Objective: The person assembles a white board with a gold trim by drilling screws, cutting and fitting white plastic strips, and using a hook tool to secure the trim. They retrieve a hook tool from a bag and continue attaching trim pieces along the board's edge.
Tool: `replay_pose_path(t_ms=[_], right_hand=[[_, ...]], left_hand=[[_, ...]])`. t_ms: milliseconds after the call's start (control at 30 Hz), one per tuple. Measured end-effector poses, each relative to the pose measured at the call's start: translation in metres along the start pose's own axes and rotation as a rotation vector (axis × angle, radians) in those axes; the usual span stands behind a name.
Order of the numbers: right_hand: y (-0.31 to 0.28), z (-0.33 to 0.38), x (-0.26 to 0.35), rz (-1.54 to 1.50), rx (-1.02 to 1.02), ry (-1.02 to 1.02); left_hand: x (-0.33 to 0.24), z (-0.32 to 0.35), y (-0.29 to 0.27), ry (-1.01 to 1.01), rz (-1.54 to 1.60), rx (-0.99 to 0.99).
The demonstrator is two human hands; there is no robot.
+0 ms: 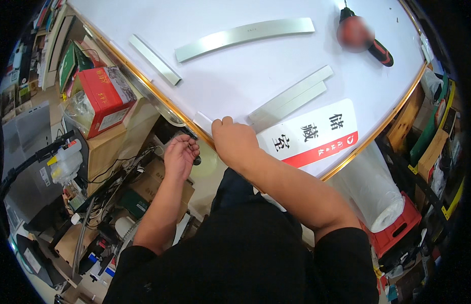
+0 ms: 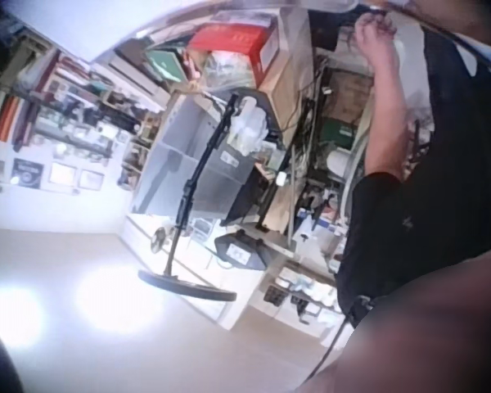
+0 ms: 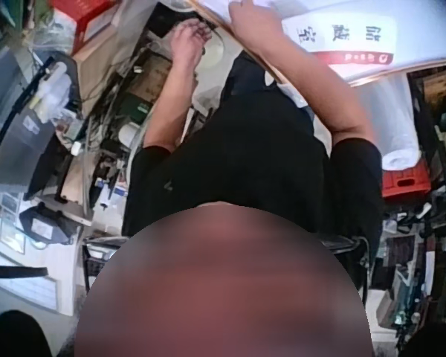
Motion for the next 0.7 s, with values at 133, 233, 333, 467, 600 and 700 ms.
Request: replay_pose_path(t_ms=[133, 233, 333, 467, 600, 700], right_hand=[[0.006, 0.009, -0.007, -0.038, 0.033, 0.022], [0.007, 0.01, -0.012, -0.074, 0.007, 0.001], [0.009, 0.006, -0.013, -0.106, -0.024, -0.023], [0.01, 0.001, -0.013, -0.171, -0.049, -0.034], [0.011, -0.004, -0.01, -0.21, -0.026, -0.005], [0.011, -0.005, -0.01, -0.26, -0.022, 0.012]], left_hand=[[0.01, 0.004, 0.008, -0.052, -0.043, 0.005], [0.016, 0.006, 0.02, -0.051, -0.256, 0.009], [0.013, 0.005, 0.033, -0.066, -0.621, -0.009], [0.007, 0.001, 0.052, 0.081, -1.138, -0.079], [0.004, -0.001, 0.063, 0.164, -1.212, -0.039], [0.003, 0.0, 0.064, 0.172, -1.201, -0.017]])
Point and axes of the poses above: each hand's wrist, its own z-axis away from the middle knuckle, its own y-axis out of the palm, x = y × z, the point moved 1 cm from there along -z, towards the middle knuckle, and after that the axes turned 6 degrees about z, right-handed, at the moved point
